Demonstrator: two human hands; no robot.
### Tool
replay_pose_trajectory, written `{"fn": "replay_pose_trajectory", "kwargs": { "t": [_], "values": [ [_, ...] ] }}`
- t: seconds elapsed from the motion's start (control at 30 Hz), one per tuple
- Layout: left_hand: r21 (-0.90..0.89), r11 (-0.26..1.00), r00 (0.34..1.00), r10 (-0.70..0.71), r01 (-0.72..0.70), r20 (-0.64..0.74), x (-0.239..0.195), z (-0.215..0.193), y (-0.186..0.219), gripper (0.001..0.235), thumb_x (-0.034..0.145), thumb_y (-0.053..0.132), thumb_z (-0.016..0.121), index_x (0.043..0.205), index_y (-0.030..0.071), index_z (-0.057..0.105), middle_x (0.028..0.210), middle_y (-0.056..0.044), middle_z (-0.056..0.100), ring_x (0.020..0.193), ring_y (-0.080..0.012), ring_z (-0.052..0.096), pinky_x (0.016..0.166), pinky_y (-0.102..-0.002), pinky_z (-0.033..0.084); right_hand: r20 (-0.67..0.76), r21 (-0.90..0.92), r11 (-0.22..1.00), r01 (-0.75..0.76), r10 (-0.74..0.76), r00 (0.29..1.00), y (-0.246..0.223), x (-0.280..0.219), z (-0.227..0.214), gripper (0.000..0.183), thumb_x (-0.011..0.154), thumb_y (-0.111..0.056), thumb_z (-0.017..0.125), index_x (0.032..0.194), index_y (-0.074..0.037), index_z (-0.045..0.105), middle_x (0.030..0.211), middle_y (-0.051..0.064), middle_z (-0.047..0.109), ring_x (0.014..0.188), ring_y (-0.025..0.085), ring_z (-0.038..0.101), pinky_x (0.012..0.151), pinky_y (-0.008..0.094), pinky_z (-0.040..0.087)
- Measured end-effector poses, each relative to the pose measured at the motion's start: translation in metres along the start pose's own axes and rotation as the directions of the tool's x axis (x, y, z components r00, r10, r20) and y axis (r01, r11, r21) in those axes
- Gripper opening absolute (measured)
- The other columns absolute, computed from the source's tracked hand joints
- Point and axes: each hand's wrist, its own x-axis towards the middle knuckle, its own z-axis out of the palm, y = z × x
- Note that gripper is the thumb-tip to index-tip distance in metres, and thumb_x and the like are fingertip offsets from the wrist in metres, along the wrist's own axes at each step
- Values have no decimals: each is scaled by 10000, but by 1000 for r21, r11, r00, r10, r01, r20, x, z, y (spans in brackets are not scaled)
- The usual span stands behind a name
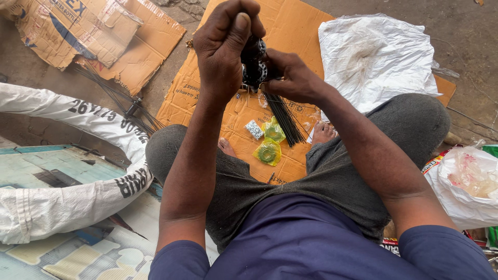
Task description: The person inserts multiple bicycle spokes into the hub flange, arranging them by hand. The person holds the hub and aligns the spoke ends into the holes, then adjusts the bundle of spokes.
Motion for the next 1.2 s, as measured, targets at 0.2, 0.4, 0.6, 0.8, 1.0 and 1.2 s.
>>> {"fn": "replay_pose_trajectory", "kwargs": {
  "t": [0.2,0.4,0.6,0.8,1.0,1.2],
  "values": [
    [43,999,1000,4,-3,-13,-1,-6,-20,345,1109,297,721,1351,66,638,1186,-120,735,1079,-148,707,955,-294,630,-150,-265,964,-25,-16,989,-11,-7,-30,424,858,-136,866,1221,-50,664,936,51,694,807,166,684,707,340,609],
    [188,954,871,-292,234,395,-5,2,-53,721,858,340,891,1438,38,589,1392,-201,698,1356,-252,636,1167,-420,474,-110,-315,940,133,-175,978,-32,-38,-78,418,892,-148,898,1226,-41,671,1041,74,720,952,166,718,831,321,629],
    [243,824,747,-567,512,348,-40,57,-91,257,857,184,872,988,21,724,893,-70,757,831,-148,716,769,-339,615,-150,-392,903,175,-250,957,-49,-67,-109,533,833,-76,910,1317,-40,691,1096,83,756,981,164,727,874,314,614],
    [796,579,852,-495,176,172,-23,26,-96,96,926,182,759,916,98,713,826,-53,753,740,-184,717,679,-370,587,-212,-590,797,125,-303,929,-59,-91,-124,630,781,-22,924,1374,-66,715,1112,105,770,954,181,743,845,330,614],
    [943,330,915,-394,50,89,17,-18,-51,158,963,288,774,910,151,714,772,-37,719,659,-187,675,573,-383,501,-296,-592,801,91,-321,900,-46,-99,-135,572,797,-33,938,1325,-60,719,1118,112,769,970,205,748,854,342,613],
    [812,-182,804,132,-555,580,82,-30,28,188,957,215,756,796,161,676,699,-3,616,621,-165,573,631,-398,447,-215,-524,845,109,-254,943,-41,-91,-129,663,796,-55,913,1396,-80,630,1273,132,731,1205,249,700,1050,401,578]
  ]
}}
